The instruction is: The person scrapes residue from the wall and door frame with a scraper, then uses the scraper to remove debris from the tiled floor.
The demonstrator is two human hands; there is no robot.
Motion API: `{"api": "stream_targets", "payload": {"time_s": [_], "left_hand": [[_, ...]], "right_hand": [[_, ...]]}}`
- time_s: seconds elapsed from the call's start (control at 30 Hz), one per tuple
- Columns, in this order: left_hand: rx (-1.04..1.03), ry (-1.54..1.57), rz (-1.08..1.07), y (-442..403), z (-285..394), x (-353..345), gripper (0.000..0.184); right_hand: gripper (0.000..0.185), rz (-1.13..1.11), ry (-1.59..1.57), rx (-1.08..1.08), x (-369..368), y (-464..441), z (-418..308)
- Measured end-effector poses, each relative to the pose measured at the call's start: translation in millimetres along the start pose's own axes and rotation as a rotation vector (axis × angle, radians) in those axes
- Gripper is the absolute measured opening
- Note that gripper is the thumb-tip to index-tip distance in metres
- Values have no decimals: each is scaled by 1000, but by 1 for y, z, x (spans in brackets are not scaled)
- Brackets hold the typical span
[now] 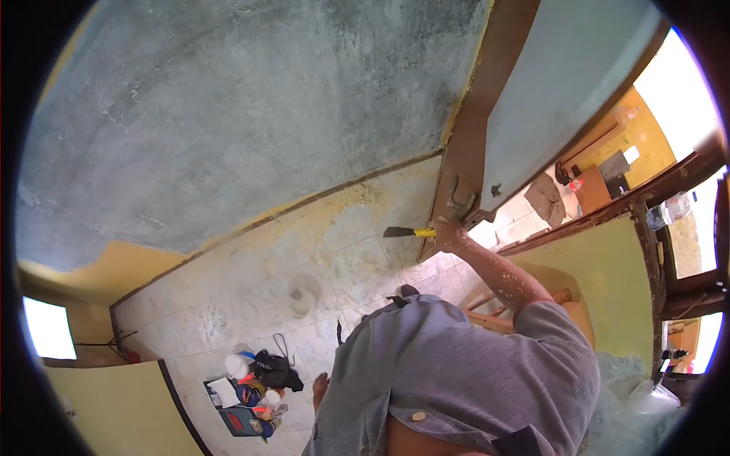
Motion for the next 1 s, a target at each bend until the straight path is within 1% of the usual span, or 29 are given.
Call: {"api": "stream_targets", "payload": {"time_s": [0.03,0.07,0.1,0.17,0.23,0.27,0.3,0.33,0.37,0.4,0.43,0.5,0.57,0.6,0.67,0.73,0.8,0.87,0.9,0.93,0.97,1.0], "left_hand": [[20,-8,12,9,-10,12,49],[31,-15,14,12,-19,22,49],[30,-20,17,13,-22,30,49],[17,-12,15,16,-37,50,49],[-24,45,36,18,-38,72,48],[-42,84,51,20,-40,81,48],[114,54,178,47,-42,90,48],[102,118,226,61,-33,89,49],[44,120,248,90,-12,77,49],[-6,119,268,116,9,70,49],[-9,148,298,126,11,73,50],[-41,191,341,136,3,78,51],[-17,223,352,144,-14,78,51],[-10,238,359,149,-24,80,52],[96,276,316,148,-54,77,55],[177,186,329,146,-66,70,61],[-277,39,498,112,-25,94,63],[-590,150,778,117,84,152,58],[-780,205,885,148,163,187,55],[-957,262,934,187,239,221,53],[-1128,326,897,224,306,251,50],[-1031,325,846,300,375,218,48]], "right_hand": [[33,-49,62,24,-6,-9,-13],[33,-47,55,18,-16,-21,-16],[24,-7,293,228,-32,-39,-23],[17,20,532,469,-30,-44,-54],[16,46,308,37,-3,-63,-75],[16,30,317,76,-4,-72,-92],[17,12,343,29,-5,-83,-100],[19,-3,370,-22,-4,-92,-107],[19,-11,377,6,-3,-98,-112],[19,-21,373,-10,0,-103,-119],[19,-29,369,-29,4,-108,-124],[20,-56,402,1,7,-113,-129],[20,-73,432,28,3,-119,-135],[21,-43,420,32,1,-118,-136],[21,-16,408,32,-4,-118,-132],[20,12,426,32,-10,-119,-129],[20,18,445,15,-3,-108,-137],[21,-84,499,27,-6,-108,-143],[21,-105,502,39,-10,-106,-147],[22,-161,543,48,-9,-107,-148],[22,-205,585,55,-5,-111,-146],[22,-201,594,57,-1,-110,-146]]}}
Point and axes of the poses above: each hand's wrist, its own y-axis away from the middle knuckle, its own x-axis out of the back of the hand, z = x × y, the point moved 5 cm from there along -y, towards the middle knuckle, and after that the axes turned 3 degrees about y, right-handed, at the moved point
